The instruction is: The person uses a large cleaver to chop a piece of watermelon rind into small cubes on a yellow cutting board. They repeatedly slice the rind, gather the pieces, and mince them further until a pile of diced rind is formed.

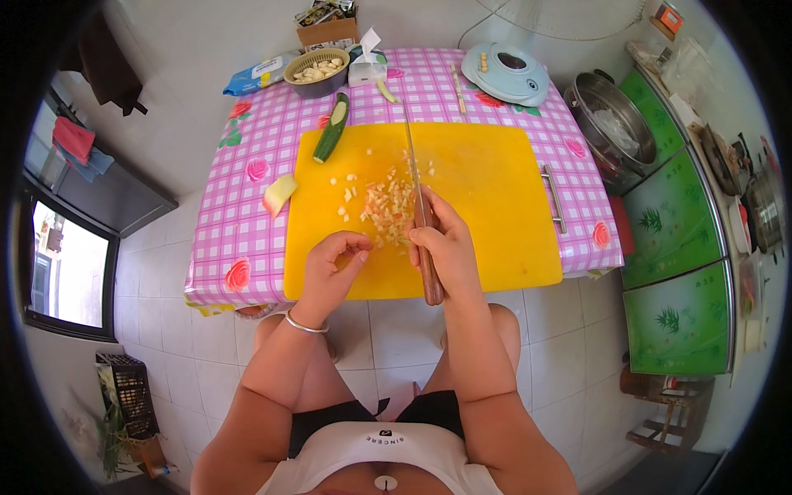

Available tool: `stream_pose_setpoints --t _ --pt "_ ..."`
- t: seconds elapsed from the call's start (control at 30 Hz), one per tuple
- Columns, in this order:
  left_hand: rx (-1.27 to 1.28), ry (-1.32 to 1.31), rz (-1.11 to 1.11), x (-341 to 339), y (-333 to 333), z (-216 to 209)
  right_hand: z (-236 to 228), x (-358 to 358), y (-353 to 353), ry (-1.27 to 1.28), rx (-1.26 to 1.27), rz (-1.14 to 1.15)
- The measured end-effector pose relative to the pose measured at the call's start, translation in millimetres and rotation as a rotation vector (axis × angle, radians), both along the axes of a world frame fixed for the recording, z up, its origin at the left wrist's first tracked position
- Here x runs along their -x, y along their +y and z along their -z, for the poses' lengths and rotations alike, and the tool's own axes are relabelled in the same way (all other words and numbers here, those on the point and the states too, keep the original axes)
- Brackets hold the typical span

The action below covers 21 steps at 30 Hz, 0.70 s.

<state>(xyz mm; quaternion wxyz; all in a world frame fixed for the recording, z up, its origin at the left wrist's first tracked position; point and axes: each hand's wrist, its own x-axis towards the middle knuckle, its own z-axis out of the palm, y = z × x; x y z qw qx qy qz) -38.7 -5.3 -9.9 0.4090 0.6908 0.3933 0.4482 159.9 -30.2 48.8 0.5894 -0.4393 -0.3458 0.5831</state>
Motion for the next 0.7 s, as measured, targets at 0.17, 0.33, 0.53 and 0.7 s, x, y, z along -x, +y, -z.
stream_pose_setpoints --t 0.17,0.33,0.53,0.7 --pt "-0.010 -0.003 -0.004 -0.1 -0.1 1.2 -2.8 -1.6 -4.1 0.021 -0.040 0.020" --pt "-0.020 0.025 -0.014 0.4 -0.2 1.7 -16.0 -9.3 -14.1 0.018 -0.068 0.045" --pt "-0.042 0.020 -0.002 -1.6 0.4 2.3 -2.8 -14.1 -2.0 0.016 -0.035 0.075" --pt "-0.024 0.011 0.002 0.4 -0.1 1.7 -12.6 -16.2 -10.8 0.026 -0.073 0.077"
